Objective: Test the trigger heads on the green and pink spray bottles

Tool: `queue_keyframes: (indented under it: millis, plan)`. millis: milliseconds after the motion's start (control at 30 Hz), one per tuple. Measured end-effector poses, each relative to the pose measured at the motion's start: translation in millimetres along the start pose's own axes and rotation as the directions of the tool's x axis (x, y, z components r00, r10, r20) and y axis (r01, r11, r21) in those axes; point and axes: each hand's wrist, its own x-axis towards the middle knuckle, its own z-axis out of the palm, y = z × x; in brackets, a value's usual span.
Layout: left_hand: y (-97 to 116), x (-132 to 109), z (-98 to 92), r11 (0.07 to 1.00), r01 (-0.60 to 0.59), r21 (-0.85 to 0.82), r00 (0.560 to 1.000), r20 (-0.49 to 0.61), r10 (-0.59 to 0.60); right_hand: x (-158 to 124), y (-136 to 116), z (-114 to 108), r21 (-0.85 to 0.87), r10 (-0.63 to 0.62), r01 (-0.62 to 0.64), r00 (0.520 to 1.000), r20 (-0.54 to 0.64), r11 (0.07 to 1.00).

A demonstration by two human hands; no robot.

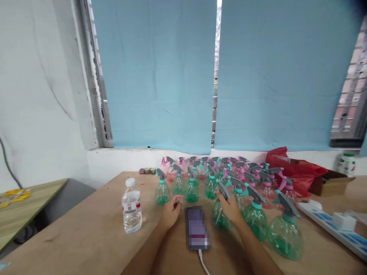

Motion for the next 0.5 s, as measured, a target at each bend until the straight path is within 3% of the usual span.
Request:
queue_keyframes:
  millis: [300,500]
  plan:
    - [5.2,-1.0,-1.6,1.0,0.002,0.019,1.0,0.008,-0.002,-1.2,0.9,-0.8,0.008,0.023,-0.022,0.997,-0.077,1.0]
    - [5.8,-2.6,-1.5,1.0,0.015,0.0,0.999,0.028,-0.015,0.0,3.8,-2.1,0.005,0.037,-0.037,0.998,-0.044,0.999]
